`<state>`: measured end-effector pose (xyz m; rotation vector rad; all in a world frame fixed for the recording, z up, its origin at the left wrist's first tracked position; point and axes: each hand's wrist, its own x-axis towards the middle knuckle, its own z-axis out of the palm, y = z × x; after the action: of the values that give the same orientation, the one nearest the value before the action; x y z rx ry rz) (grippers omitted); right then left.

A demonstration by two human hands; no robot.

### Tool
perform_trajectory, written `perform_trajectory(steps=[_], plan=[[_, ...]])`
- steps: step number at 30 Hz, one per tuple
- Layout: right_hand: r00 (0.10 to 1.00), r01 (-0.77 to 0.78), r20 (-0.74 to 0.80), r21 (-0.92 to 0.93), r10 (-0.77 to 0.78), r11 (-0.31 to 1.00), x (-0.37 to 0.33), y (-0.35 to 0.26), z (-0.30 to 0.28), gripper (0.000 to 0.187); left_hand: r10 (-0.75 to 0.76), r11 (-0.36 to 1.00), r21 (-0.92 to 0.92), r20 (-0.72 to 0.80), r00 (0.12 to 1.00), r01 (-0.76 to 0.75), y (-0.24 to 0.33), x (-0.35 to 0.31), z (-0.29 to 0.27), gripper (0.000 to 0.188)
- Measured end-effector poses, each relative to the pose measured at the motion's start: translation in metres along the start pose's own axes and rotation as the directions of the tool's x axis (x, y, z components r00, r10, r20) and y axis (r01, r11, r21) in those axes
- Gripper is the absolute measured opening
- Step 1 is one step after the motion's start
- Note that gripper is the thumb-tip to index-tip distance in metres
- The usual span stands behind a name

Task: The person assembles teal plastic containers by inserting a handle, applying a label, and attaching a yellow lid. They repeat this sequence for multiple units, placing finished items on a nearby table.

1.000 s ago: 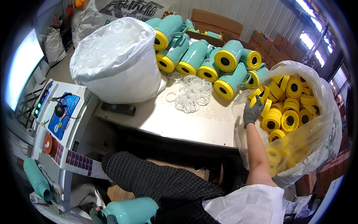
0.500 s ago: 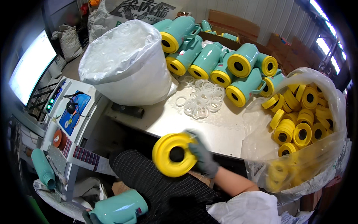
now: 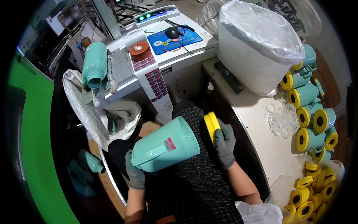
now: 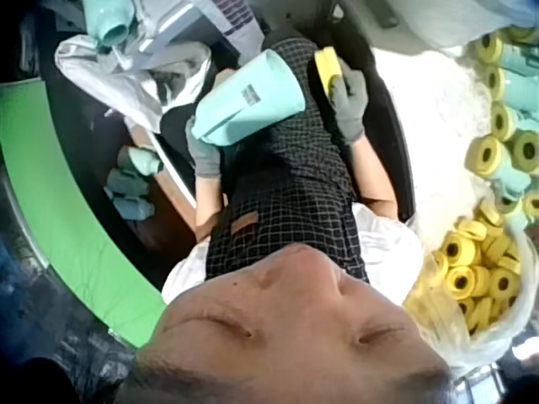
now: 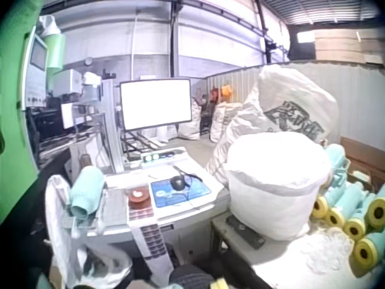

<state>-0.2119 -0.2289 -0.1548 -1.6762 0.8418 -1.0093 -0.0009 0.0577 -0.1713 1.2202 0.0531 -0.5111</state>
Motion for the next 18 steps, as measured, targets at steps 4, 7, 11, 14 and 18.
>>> perform_trajectory(steps=[4, 7, 11, 14, 18], plan=[[0.889, 0.382, 0.272, 0.002, -0.368, 0.924, 0.016, -0.071, 0.013, 0.055, 0.095, 0.965, 0.245, 0.01, 0.995, -0.094, -0.019, -0.006, -0.009, 0.031], [0.811, 0.52, 0.277, 0.066, -0.516, 0.852, 0.016, -0.061, 0.016, 0.062, -0.011, 0.994, 0.106, 0.024, 1.0, 0.008, -0.041, 0.002, -0.016, 0.03], [0.791, 0.539, 0.288, 0.088, -0.54, 0.838, 0.008, -0.06, 0.013, 0.06, -0.211, 0.954, -0.198, 0.086, 0.974, 0.224, -0.025, -0.004, -0.007, 0.029], [0.82, 0.472, 0.308, 0.111, -0.482, 0.875, -0.002, -0.058, 0.012, 0.059, -0.187, 0.942, -0.287, -0.008, 0.982, 0.177, -0.021, -0.006, -0.005, 0.029], [0.902, 0.318, 0.261, 0.136, -0.344, 0.938, -0.01, -0.062, 0.009, 0.057, 0.172, 0.981, 0.089, -0.023, 0.985, -0.17, -0.01, -0.013, 0.009, 0.026]])
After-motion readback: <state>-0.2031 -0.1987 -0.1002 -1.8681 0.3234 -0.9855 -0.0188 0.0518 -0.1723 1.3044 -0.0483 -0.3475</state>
